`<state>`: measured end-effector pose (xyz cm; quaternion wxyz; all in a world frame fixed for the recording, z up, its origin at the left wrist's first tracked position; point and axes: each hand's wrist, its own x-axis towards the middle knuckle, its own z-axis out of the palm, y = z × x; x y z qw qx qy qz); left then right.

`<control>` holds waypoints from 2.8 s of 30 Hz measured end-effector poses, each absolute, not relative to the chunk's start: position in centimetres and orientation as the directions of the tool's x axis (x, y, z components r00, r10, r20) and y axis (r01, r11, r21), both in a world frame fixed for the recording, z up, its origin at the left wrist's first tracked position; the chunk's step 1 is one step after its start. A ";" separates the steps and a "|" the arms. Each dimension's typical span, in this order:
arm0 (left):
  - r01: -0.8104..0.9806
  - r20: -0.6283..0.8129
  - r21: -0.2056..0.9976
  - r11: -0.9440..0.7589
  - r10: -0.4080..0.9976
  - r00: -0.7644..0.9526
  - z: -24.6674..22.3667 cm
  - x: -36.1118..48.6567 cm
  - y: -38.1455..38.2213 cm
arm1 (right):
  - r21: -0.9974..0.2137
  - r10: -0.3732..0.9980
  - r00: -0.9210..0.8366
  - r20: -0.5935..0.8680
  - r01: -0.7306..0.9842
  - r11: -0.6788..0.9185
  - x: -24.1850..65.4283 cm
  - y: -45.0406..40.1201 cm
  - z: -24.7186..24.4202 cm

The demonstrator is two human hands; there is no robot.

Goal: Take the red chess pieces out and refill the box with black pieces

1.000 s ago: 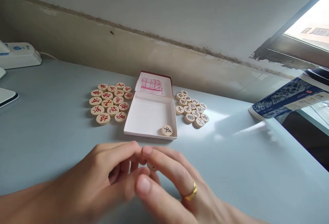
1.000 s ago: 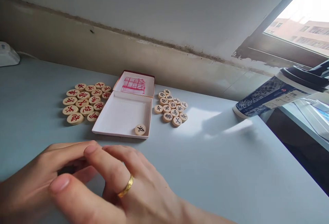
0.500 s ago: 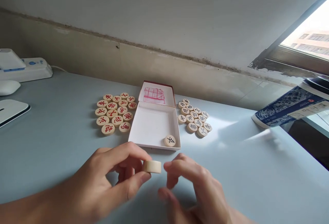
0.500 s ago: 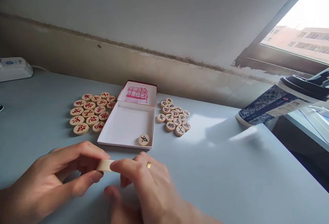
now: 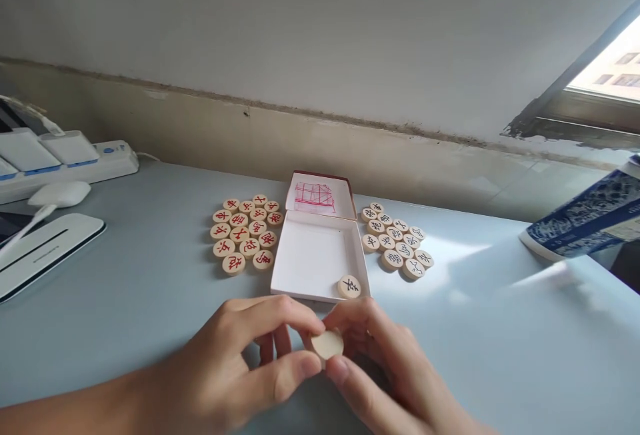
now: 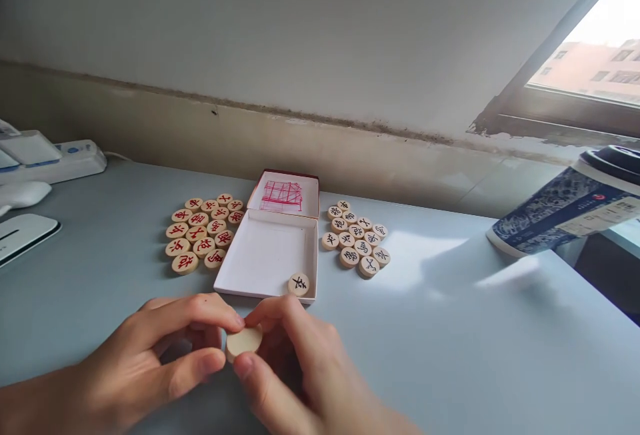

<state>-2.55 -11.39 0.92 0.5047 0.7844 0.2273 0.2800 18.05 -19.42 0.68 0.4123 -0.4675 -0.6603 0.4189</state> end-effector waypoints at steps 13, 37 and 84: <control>0.146 0.176 0.903 -0.404 0.658 0.732 0.8 -2.2 -11.5 | -0.937 0.962 -0.219 0.162 0.272 0.220 17.8 -19.3 -1.2; 0.253 0.453 0.474 -0.843 0.480 0.752 -0.9 -2.5 -11.7 | -0.546 0.937 -0.227 0.265 0.766 0.340 17.8 -20.3 -0.8; 0.245 0.342 0.578 -0.779 0.504 0.793 -0.2 -3.0 -11.0 | -0.628 0.831 -0.310 0.462 0.548 0.553 18.5 -19.7 -0.3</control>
